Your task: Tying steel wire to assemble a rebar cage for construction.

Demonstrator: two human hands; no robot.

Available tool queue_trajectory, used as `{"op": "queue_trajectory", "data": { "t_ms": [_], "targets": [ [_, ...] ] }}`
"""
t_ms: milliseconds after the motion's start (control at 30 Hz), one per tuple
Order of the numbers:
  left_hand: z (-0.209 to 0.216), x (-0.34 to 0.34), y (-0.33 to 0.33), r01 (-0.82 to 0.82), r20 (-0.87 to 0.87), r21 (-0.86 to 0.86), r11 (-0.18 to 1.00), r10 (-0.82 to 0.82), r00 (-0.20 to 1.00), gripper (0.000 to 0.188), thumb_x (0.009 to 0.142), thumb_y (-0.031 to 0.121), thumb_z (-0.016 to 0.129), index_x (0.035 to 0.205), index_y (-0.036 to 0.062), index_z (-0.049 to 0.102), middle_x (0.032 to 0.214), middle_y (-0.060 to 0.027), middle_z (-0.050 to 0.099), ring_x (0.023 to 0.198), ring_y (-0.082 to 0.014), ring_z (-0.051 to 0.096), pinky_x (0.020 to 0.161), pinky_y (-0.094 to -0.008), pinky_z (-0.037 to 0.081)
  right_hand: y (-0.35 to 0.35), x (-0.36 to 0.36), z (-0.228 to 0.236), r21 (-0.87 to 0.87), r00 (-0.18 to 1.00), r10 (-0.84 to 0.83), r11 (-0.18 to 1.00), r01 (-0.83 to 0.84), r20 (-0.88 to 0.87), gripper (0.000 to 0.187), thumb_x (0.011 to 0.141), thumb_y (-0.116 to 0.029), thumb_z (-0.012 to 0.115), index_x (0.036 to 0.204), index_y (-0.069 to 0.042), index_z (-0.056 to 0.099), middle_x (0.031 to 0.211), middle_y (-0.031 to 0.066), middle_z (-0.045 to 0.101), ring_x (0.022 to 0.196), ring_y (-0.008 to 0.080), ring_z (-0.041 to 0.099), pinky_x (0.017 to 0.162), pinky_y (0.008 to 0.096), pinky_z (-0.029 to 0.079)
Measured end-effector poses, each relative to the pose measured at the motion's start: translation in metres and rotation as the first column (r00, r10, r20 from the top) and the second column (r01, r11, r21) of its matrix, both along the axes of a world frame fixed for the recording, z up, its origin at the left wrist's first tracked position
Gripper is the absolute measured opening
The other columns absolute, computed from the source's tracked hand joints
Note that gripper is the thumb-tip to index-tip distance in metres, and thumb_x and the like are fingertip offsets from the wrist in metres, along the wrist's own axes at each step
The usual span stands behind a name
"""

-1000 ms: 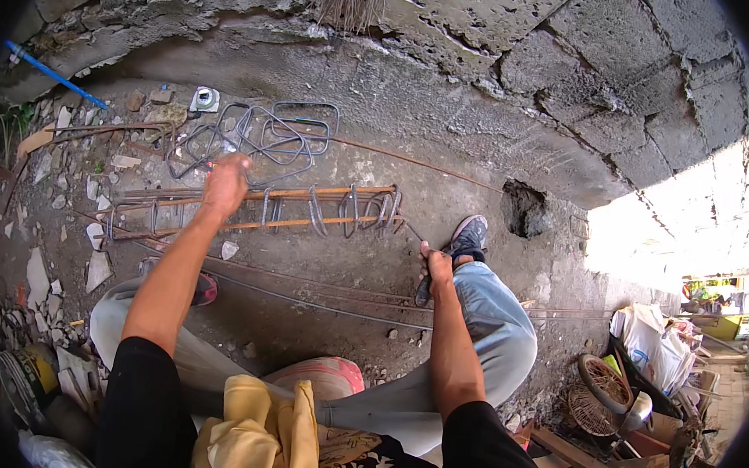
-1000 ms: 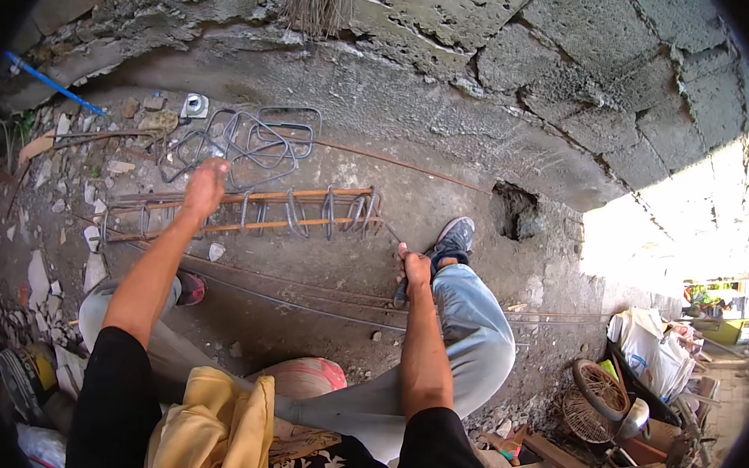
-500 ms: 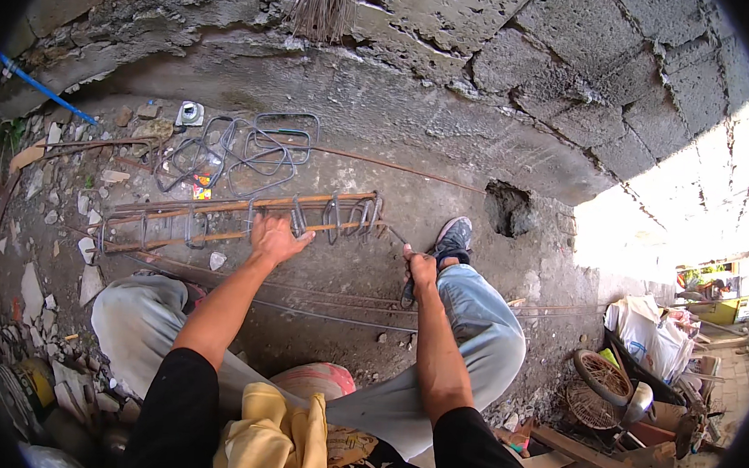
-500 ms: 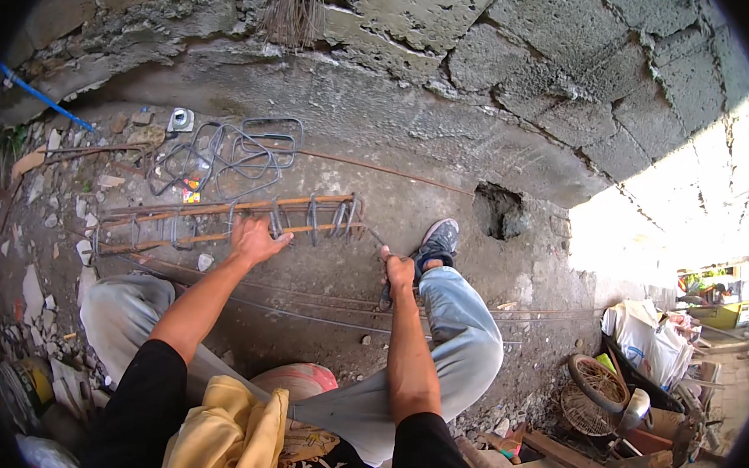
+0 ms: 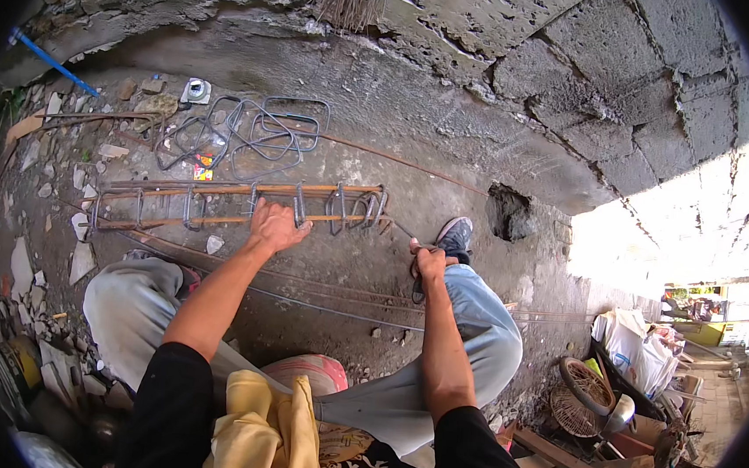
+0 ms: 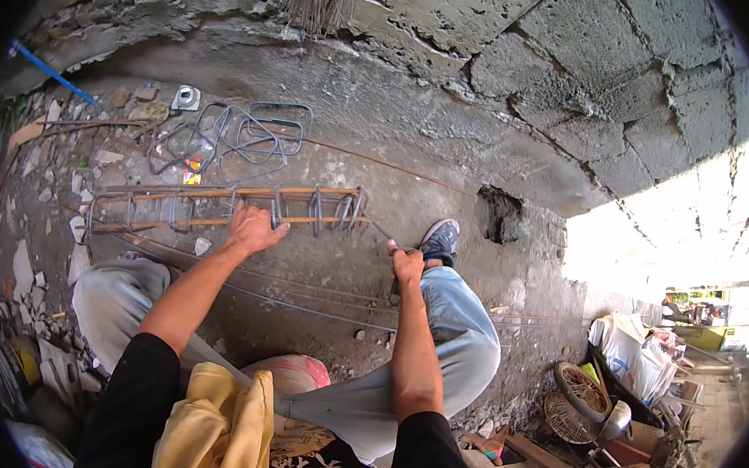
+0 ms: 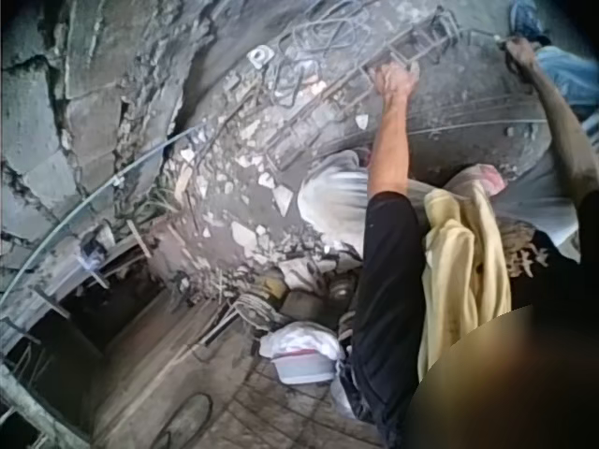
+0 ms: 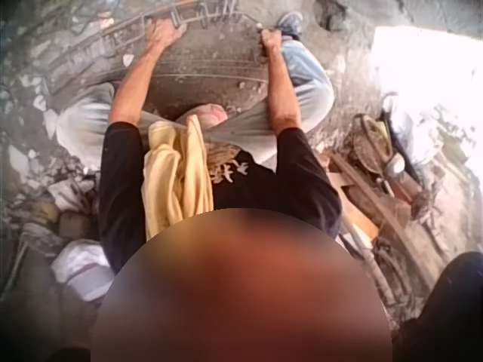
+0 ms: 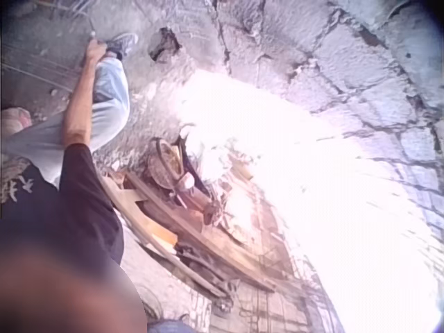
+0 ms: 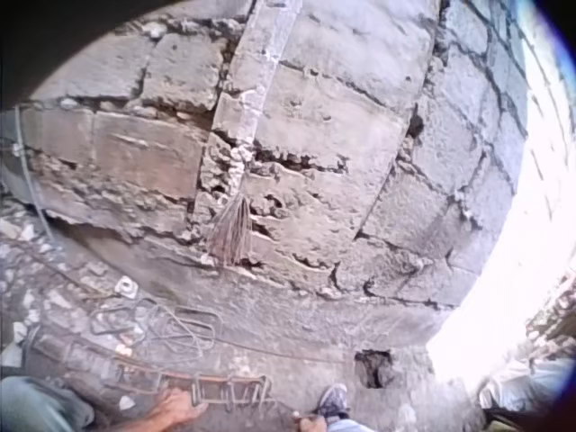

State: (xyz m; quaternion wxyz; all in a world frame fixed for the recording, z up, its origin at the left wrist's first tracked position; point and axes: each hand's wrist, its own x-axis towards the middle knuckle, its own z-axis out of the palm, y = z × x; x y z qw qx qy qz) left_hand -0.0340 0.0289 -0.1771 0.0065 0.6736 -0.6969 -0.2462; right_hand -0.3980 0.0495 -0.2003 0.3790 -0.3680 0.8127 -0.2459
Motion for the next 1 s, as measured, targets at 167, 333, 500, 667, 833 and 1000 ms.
{"op": "queue_trajectory", "data": {
  "t_ms": [167,333,500,667,833,1000],
  "targets": [
    [-0.006,0.000,0.006,0.011,0.103,-0.068,0.998,-0.004,0.995,0.072,0.079,0.070,0.048,0.095,0.0044,0.071,0.094,-0.0188,0.068,0.096,-0.0330,0.063,0.108,-0.0444,0.030,-0.016,-0.005,-0.003,-0.045,0.919,0.158,0.981,-0.186,-0.361,0.043,0.082,-0.036,0.071,0.073,0.005,0.065,0.049,0.0091,0.054,0.044,0.0203,0.052,0.041,0.0387,0.038],
    [0.010,-0.008,0.001,0.037,0.136,0.091,0.995,-0.050,0.989,0.073,0.078,0.072,0.048,0.090,0.0050,0.072,0.090,-0.0188,0.068,0.094,-0.0311,0.064,0.101,-0.0447,0.036,-0.014,0.002,-0.003,0.158,0.979,-0.063,0.987,0.032,0.193,0.041,0.085,-0.039,0.068,0.077,0.000,0.061,0.059,0.0041,0.052,0.045,0.0174,0.048,0.039,0.0337,0.039],
    [0.005,-0.002,-0.005,0.049,0.128,0.018,0.999,-0.051,0.990,0.069,0.077,0.068,0.051,0.083,0.0032,0.073,0.087,-0.0198,0.069,0.090,-0.0330,0.064,0.093,-0.0404,0.041,-0.003,0.029,0.008,0.145,0.899,-0.205,0.976,0.160,0.386,0.033,0.088,-0.037,0.065,0.076,-0.006,0.058,0.060,0.0001,0.046,0.044,0.0135,0.038,0.039,0.0308,0.032],
    [0.000,-0.043,-0.016,0.050,0.076,-0.061,0.997,-0.046,0.996,0.061,0.074,0.059,0.059,0.079,0.0005,0.072,0.080,-0.0224,0.068,0.080,-0.0374,0.066,0.083,-0.0419,0.048,0.021,0.012,0.009,0.004,0.878,-0.339,0.933,0.359,0.338,0.037,0.086,-0.035,0.064,0.064,-0.007,0.054,0.053,0.0005,0.045,0.039,0.0126,0.036,0.036,0.0307,0.031],
    [-0.004,0.008,0.012,0.052,0.024,-0.219,0.974,-0.048,0.999,0.058,0.082,0.053,0.059,0.099,-0.0014,0.069,0.091,-0.0226,0.068,0.082,-0.0406,0.064,0.076,-0.0485,0.048,0.014,0.063,-0.021,0.046,0.948,-0.289,0.957,0.285,0.137,0.067,0.080,-0.052,0.062,0.104,0.011,0.059,0.102,0.0293,0.064,0.084,0.0379,0.067,0.067,0.0450,0.051],
    [-0.019,0.028,0.007,0.220,0.112,0.081,0.972,-0.228,0.967,0.063,0.100,0.049,0.023,0.132,0.0008,0.050,0.134,-0.0237,0.049,0.123,-0.0387,0.045,0.103,-0.0564,0.026,0.010,0.055,0.000,0.116,0.975,-0.186,0.978,0.172,0.120,0.068,0.079,-0.051,0.063,0.111,0.010,0.059,0.103,0.0293,0.064,0.087,0.0388,0.066,0.073,0.0460,0.051]
  ]
}}
